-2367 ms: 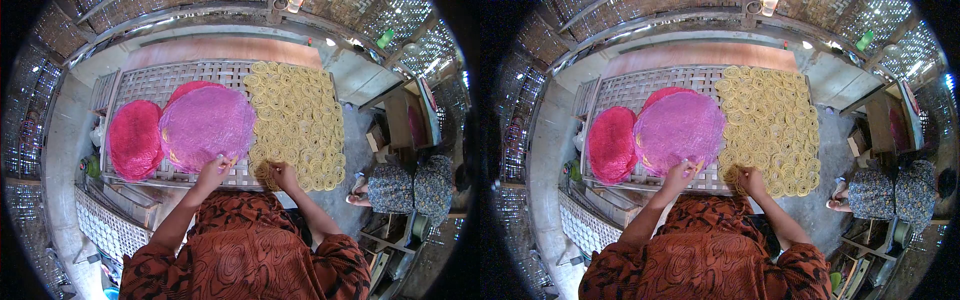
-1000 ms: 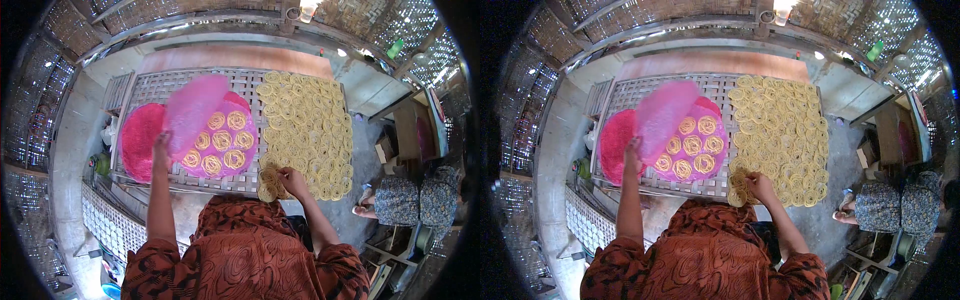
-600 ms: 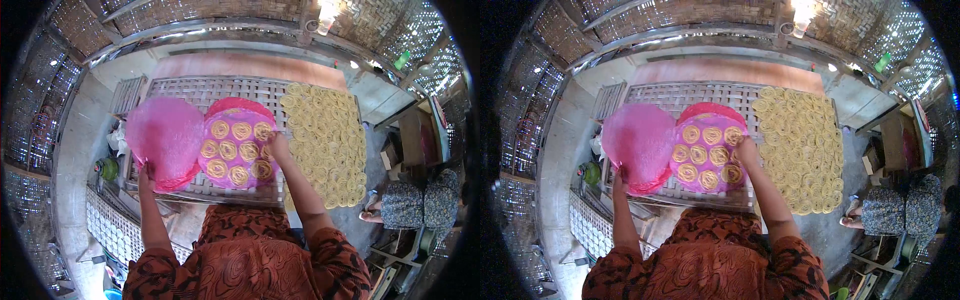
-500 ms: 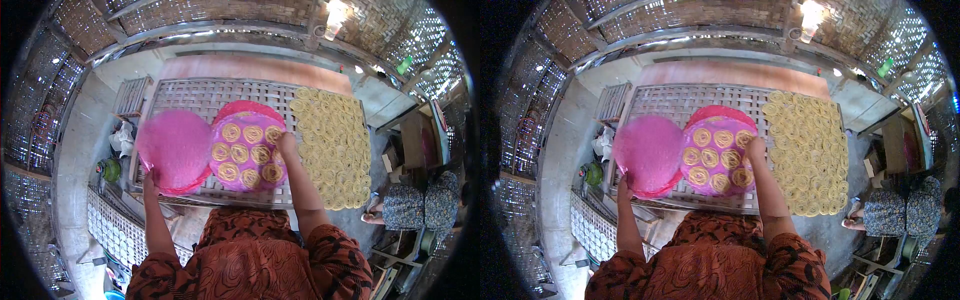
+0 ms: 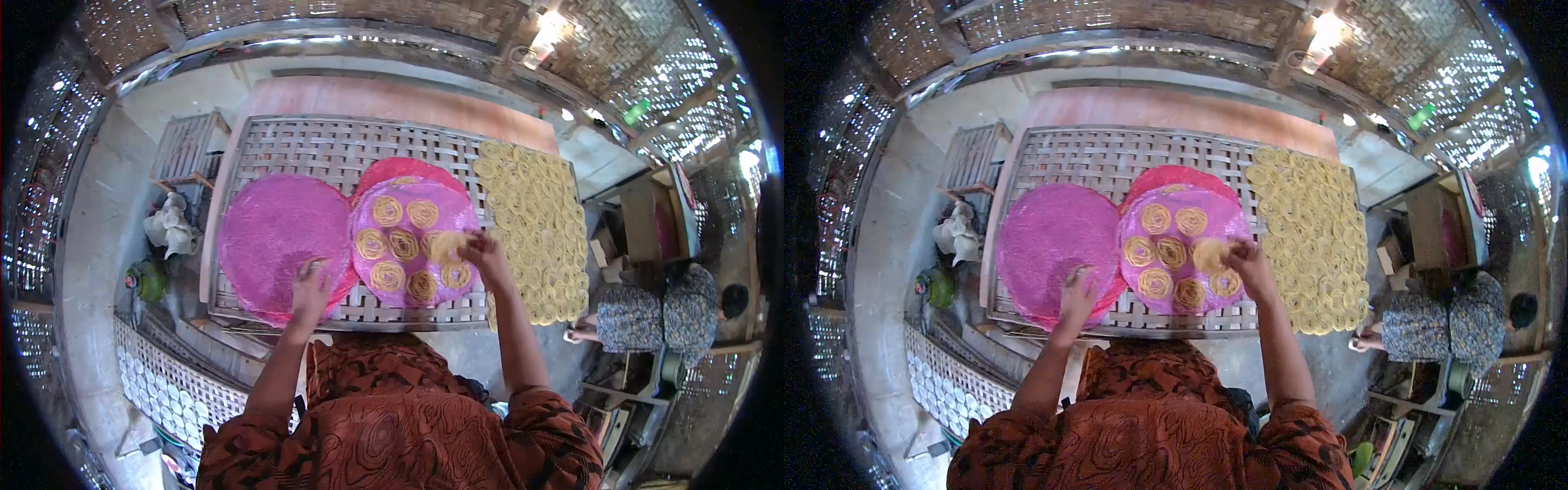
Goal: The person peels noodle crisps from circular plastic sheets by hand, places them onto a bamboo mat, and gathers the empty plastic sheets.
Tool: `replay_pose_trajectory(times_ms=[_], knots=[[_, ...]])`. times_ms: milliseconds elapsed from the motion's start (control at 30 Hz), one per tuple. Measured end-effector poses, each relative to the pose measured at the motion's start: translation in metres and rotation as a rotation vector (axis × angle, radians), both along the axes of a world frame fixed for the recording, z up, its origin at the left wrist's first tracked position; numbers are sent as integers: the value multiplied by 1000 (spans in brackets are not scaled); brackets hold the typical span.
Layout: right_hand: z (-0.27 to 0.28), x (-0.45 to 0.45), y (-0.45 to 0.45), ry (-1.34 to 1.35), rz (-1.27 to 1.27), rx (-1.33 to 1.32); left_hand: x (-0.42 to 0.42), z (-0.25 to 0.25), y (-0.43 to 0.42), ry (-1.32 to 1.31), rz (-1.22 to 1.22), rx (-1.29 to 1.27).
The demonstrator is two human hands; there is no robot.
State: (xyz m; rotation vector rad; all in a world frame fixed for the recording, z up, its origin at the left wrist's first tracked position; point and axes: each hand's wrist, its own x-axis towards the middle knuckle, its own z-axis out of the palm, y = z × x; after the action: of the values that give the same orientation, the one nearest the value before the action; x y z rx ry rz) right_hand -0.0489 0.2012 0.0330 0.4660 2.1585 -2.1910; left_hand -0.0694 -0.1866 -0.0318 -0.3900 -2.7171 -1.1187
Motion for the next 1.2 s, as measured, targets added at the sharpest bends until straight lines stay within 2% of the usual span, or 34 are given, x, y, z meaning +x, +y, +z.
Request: replay_pose_trajectory(times_ms=[67, 133, 167, 200, 267, 300, 333, 367, 400, 433, 500, 533, 567, 600, 667, 733, 767, 833, 900, 933, 1000, 1067, 1100, 1133, 1167, 1200], knots=[[8, 37, 8, -114, 61, -62, -4, 0, 31, -148, -208, -74], [9, 75, 16, -287, 106, -83, -16, -6, 60, -92, -238, -114], [2, 91, 23, -289, 139, 30, -23, -8, 74, -21, -245, -157], [-8, 106, 30, -298, 122, 31, -29, -11, 84, -27, -262, -152], [-26, 126, 41, -206, 125, 492, -49, -11, 95, 46, -288, -270], [-25, 132, 38, -140, 91, 569, -56, -9, 100, 47, -296, -271], [-28, 137, 38, -138, 82, 567, -64, -7, 104, -77, -321, -349], [-31, 144, 39, -58, 159, 718, -67, -5, 107, -203, -346, -428], [-34, 153, 40, 22, 236, 867, -68, -8, 108, -201, -355, -431], [-46, 162, 43, 10, 297, 846, -69, -12, 109, -171, -338, -459], [-61, 170, 50, -61, 249, 763, -71, -15, 113, -131, -324, -493], [-66, 172, 53, -131, 216, 680, -68, -15, 113, -95, -277, -383], [-70, 170, 59, -90, 116, 495, -65, -15, 112, -61, -228, -273], [-69, 164, 63, -90, 112, 489, -65, -19, 110, -60, -232, -279], [-64, 146, 70, -82, 34, 655, -68, -28, 101, -121, -137, -153], [-58, 120, 57, -107, -36, 603, -64, -31, 90, -119, -84, -178], [-57, 108, 50, -34, 16, 678, -58, -32, 86, -121, -26, -198], [-61, 81, 36, 54, 73, 748, -34, -24, 77, -426, -97, -122], [-80, 53, 23, 50, 128, 964, -4, -54, 63, -677, -180, -32], [-84, 40, 23, 65, 135, 955, 7, -65, 60, -694, -183, 60], [-87, 14, 22, 172, -66, 1121, 23, -66, 66, -704, -168, 147], [-83, -2, 23, 191, -147, 1185, 36, -57, 79, -947, 80, 792], [-83, -9, 25, 62, -126, 1152, 35, -60, 80, -940, 92, 795], [-90, -12, 30, -64, -104, 1117, 33, -68, 81, -980, 77, 913], [-95, -16, 33, -128, -103, 1191, 28, -73, 83, -1019, 56, 1036], [-98, -20, 36, -117, -96, 1195, 24, -67, 89, -1009, 61, 1045]])
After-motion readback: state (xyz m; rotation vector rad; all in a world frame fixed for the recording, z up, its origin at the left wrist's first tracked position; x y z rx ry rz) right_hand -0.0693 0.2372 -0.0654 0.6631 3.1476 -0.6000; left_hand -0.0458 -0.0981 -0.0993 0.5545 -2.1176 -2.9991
